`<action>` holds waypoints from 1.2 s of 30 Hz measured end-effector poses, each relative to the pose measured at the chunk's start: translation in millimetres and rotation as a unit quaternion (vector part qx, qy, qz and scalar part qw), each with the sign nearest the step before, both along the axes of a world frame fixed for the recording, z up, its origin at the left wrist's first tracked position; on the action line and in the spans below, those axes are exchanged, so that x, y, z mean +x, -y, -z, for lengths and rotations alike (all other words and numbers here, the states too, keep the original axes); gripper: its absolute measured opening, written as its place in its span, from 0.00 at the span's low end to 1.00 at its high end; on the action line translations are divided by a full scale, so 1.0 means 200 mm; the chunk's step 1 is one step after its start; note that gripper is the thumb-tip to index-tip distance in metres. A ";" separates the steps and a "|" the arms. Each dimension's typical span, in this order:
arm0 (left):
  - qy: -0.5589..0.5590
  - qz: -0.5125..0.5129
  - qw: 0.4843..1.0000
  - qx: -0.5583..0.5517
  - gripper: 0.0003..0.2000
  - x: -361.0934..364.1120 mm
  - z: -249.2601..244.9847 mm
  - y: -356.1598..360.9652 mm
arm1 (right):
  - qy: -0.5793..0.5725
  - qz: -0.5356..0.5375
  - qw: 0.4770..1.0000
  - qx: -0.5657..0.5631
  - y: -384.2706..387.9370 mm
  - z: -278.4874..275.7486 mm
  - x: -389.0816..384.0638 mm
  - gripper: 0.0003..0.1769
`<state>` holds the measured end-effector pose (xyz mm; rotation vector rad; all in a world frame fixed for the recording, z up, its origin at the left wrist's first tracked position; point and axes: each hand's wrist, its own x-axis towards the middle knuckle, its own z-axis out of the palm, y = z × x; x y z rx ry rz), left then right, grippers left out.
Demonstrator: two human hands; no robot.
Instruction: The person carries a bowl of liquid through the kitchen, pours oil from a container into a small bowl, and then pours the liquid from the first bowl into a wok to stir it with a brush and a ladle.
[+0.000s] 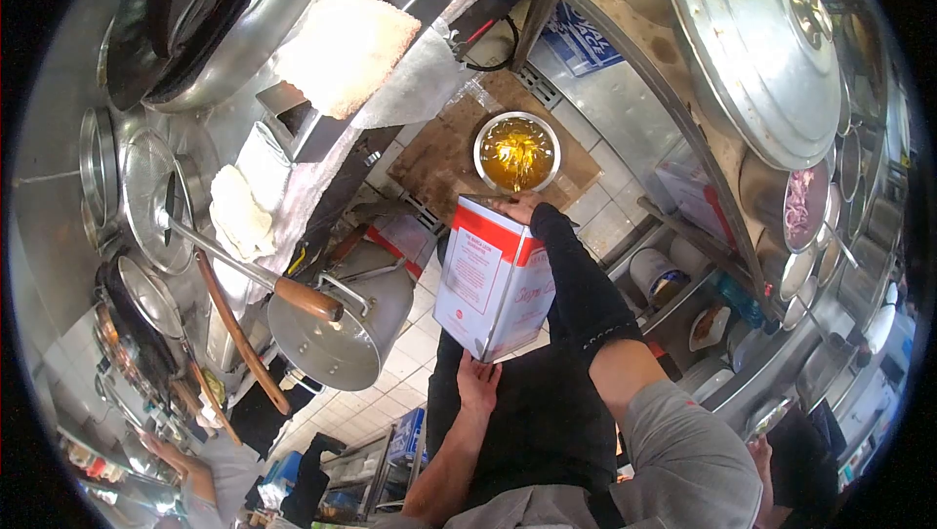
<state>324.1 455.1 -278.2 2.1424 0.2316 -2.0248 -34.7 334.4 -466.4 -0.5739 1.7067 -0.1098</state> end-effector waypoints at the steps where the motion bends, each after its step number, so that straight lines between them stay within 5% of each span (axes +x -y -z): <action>1: -0.010 -0.002 1.000 -0.001 0.27 0.01 0.01 -0.01 | 0.001 -0.004 1.000 0.003 0.00 0.01 0.00 0.58; 14: -0.007 0.014 1.000 0.000 0.25 0.04 0.02 0.00 | -0.038 -0.017 0.999 -0.033 -0.09 0.17 0.08 0.57; 32: 0.045 0.008 0.999 -0.001 0.30 0.08 0.12 -0.05 | -0.049 0.026 0.998 -0.022 -0.05 -0.13 0.13 0.45; 36: 0.048 0.011 0.999 -0.001 0.30 0.10 0.14 -0.05 | -0.086 0.031 0.992 -0.086 -0.11 0.02 0.19 0.42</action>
